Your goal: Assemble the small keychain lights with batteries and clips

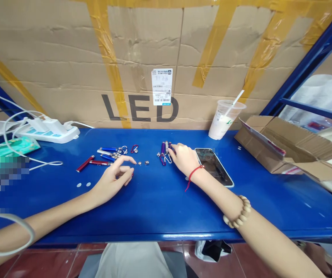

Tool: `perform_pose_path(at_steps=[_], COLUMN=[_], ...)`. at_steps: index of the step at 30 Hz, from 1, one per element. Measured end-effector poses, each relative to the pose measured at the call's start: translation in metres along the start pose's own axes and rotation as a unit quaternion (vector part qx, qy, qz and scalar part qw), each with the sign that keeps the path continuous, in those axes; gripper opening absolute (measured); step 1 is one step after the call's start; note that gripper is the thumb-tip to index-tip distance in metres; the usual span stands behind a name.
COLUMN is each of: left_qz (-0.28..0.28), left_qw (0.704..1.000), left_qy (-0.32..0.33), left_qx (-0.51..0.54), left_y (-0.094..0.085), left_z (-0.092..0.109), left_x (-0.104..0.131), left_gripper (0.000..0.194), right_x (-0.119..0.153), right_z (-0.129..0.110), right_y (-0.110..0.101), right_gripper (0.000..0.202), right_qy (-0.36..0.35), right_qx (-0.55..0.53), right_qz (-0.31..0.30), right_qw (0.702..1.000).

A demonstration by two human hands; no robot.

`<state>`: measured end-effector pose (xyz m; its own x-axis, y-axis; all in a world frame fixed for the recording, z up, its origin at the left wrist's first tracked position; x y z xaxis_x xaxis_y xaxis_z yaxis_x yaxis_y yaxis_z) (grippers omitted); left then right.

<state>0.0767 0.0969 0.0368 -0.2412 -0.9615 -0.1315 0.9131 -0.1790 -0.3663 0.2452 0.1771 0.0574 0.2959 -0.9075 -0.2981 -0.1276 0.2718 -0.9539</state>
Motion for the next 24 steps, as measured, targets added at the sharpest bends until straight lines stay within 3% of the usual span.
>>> perform_pose_path(at_steps=[2,5,8,11,15,19,24], left_qz=[0.059,0.168,0.226,0.168,0.023,-0.004,-0.035], left_qw=[0.998,0.982,0.957,0.940,0.899,0.865,0.854], left_qy=[0.025,0.073,0.108,0.110,0.125,0.093,0.024], left_qx=[-0.013,-0.050,-0.146,-0.276,-0.419,-0.492,-0.519], left_y=[-0.017,-0.056,-0.090,-0.095,-0.074,-0.080,-0.099], left_z=[0.007,0.023,0.039,0.041,0.029,0.018,-0.001], left_x=[-0.002,-0.003,-0.006,-0.016,-0.022,-0.022,-0.024], left_gripper=[0.017,0.012,0.011,0.011,0.017,0.020,0.028], right_x=[0.002,0.006,0.009,0.013,0.020,0.030,0.041], right_z=[-0.004,-0.014,-0.023,-0.031,-0.048,-0.067,-0.082], right_y=[-0.005,-0.012,-0.016,-0.021,-0.028,-0.032,-0.035], right_gripper=[0.034,0.033,0.031,0.029,0.026,0.025,0.028], right_qy=[-0.011,-0.036,-0.056,-0.083,-0.147,-0.210,-0.261], right_qx=[-0.005,0.006,0.006,-0.025,-0.107,-0.163,-0.182], right_qz=[0.027,0.058,0.069,0.084,0.096,0.089,0.085], right_qw=[1.000,0.998,0.996,0.993,0.979,0.960,0.944])
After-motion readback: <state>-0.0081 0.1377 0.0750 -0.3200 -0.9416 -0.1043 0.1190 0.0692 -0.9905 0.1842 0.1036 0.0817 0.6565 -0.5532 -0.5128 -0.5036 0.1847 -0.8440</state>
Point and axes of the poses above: each hand's wrist, its own x-axis away from the middle knuckle, its own y-axis out of the palm, z = x × y, the point moved 10 cm from there along -x, towards the middle knuckle, and after that the axes turned 3 degrees about x, right-handed, at the moved point
